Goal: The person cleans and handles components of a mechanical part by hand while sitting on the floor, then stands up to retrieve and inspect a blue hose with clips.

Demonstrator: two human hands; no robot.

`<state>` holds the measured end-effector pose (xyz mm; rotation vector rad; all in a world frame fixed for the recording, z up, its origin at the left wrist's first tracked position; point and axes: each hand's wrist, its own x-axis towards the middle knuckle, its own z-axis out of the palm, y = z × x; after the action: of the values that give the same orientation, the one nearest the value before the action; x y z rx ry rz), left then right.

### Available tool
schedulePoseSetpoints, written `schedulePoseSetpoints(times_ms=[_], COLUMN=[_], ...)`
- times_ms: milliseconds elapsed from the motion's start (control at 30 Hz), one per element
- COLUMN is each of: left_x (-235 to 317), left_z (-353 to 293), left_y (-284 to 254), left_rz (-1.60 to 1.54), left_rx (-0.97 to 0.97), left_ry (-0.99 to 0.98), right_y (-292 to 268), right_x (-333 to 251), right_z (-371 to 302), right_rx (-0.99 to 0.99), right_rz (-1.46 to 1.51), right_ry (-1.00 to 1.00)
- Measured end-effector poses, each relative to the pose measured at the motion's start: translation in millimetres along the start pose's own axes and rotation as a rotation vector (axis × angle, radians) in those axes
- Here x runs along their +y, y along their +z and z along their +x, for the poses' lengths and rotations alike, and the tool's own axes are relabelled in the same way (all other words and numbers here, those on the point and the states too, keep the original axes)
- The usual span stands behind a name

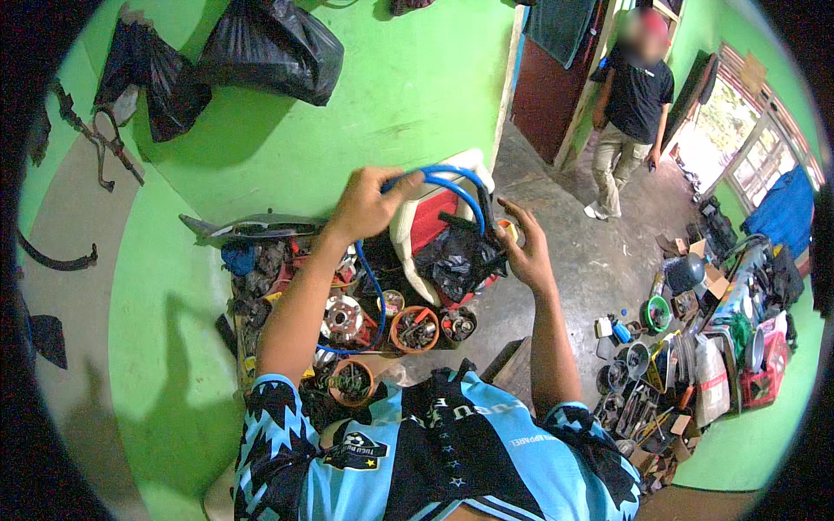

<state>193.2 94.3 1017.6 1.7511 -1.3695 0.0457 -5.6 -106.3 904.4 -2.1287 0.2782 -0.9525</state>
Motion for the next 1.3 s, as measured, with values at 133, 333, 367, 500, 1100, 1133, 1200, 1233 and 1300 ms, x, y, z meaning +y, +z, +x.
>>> schedulePoseSetpoints(times_ms=[133,333,367,500,1100,1133,1200,1233,1300], left_x=[-7.6,-27.1,-29.8,-33.4,-21.0,-19.6,-23.1,-24.5,-23.2], left_z=[5.1,-8.7,-11.6,-19.0,-8.5,-8.3,-9.4,-12.0,-17.7], left_y=[-17.6,-14.6,-13.6,-14.9,-31.9,-27.5,-18.8,-17.4,-12.8], left_rz=[-0.071,-0.274,-0.255,-0.471,-0.149,-0.170,-0.176,-0.170,-0.228], left_rx=[0.088,0.094,0.083,-0.095,-0.518,-0.499,-0.477,-0.472,-0.491], left_ry=[-0.123,-0.306,-0.271,-0.363,-0.110,-0.124,-0.111,-0.108,-0.132], right_y=[34.2,45.3,41.8,16.1,-33.0,-33.4,-34.1,-32.9,-32.0], right_x=[50.2,-10.3,-3.1,4.7,-82.8,-84.8,-87.3,-90.1,-96.2], right_z=[-40.3,-22.9,-19.0,-4.4,28.3,29.5,29.9,31.3,33.7], right_rx=[-0.101,0.172,0.198,0.181,-0.344,-0.325,-0.292,-0.291,-0.323], right_rz=[0.757,0.863,0.795,0.553,-0.033,-0.036,-0.079,-0.078,-0.162], right_ry=[0.372,0.354,0.341,0.190,0.038,0.023,0.011,0.003,0.054])
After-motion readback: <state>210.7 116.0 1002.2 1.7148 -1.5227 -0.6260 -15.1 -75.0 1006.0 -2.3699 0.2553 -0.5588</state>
